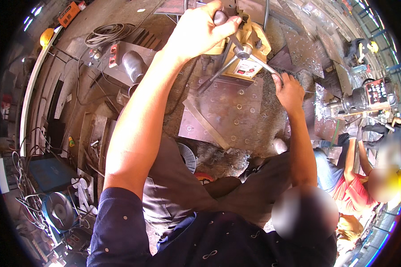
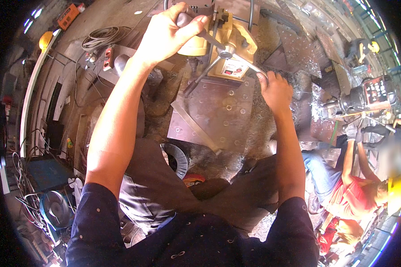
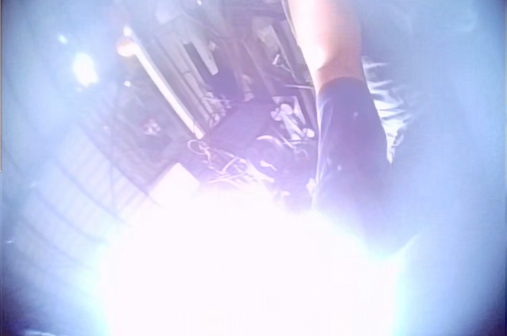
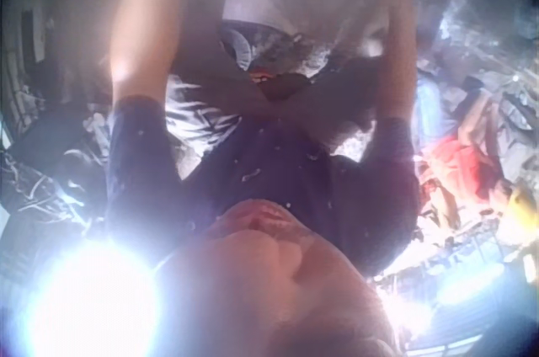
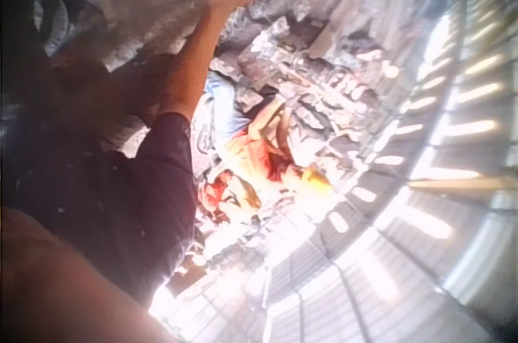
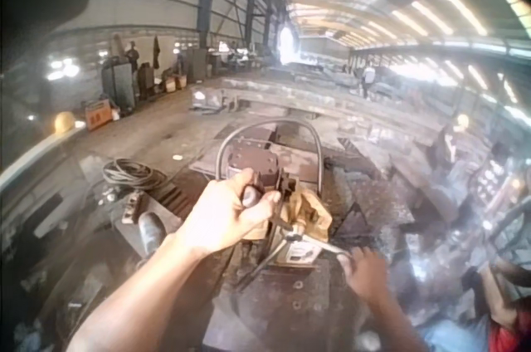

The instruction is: The person operates a portable drill press to drill holes into square metal sheets. They position the sheets under the drill, lower the machine to drill, and then lift it to remove the finished pieces. The person repeats this process for multiple sheets.

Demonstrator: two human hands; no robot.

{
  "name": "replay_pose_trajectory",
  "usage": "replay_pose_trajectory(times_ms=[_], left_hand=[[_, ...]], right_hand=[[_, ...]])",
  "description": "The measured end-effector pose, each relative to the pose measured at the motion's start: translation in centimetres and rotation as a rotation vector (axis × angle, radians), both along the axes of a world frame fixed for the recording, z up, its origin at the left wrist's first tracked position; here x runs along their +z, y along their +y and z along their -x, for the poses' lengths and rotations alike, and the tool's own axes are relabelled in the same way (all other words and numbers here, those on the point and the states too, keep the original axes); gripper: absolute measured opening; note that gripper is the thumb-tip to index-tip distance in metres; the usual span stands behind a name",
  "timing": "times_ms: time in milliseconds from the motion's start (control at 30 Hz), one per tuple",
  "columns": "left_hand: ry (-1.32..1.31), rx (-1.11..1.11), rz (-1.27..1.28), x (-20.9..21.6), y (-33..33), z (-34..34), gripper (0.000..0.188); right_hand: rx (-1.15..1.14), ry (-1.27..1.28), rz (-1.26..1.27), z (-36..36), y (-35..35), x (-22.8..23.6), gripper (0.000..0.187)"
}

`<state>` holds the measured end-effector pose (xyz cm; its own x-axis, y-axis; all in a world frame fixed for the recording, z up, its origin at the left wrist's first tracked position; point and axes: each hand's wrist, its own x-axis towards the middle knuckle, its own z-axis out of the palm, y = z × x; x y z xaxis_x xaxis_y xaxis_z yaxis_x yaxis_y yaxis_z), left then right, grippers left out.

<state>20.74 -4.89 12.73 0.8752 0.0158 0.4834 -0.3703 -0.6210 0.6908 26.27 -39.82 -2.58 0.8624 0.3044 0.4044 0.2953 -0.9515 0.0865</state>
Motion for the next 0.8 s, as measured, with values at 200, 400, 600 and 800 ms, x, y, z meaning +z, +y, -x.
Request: replay_pose_trajectory(times_ms=[200,400,600,800], left_hand=[[-0.052,0.032,-0.036,-1.4,0.6,0.0,0.044],[-0.039,-0.026,-0.013,-1.9,0.3,0.8,0.042],[-0.023,0.067,-0.006,-1.7,2.3,0.2,0.042],[-0.023,-0.012,0.094,-2.6,1.2,0.3,0.042]], right_hand=[[0.092,-0.081,-0.063,0.2,0.3,0.4,0.047],[0.154,-0.1,-0.05,-1.6,-0.9,1.3,0.046],[0.014,-0.039,-0.042,1.8,1.7,1.2,0.052],[0.064,-0.031,-0.062,-0.2,0.0,1.8,0.053]])
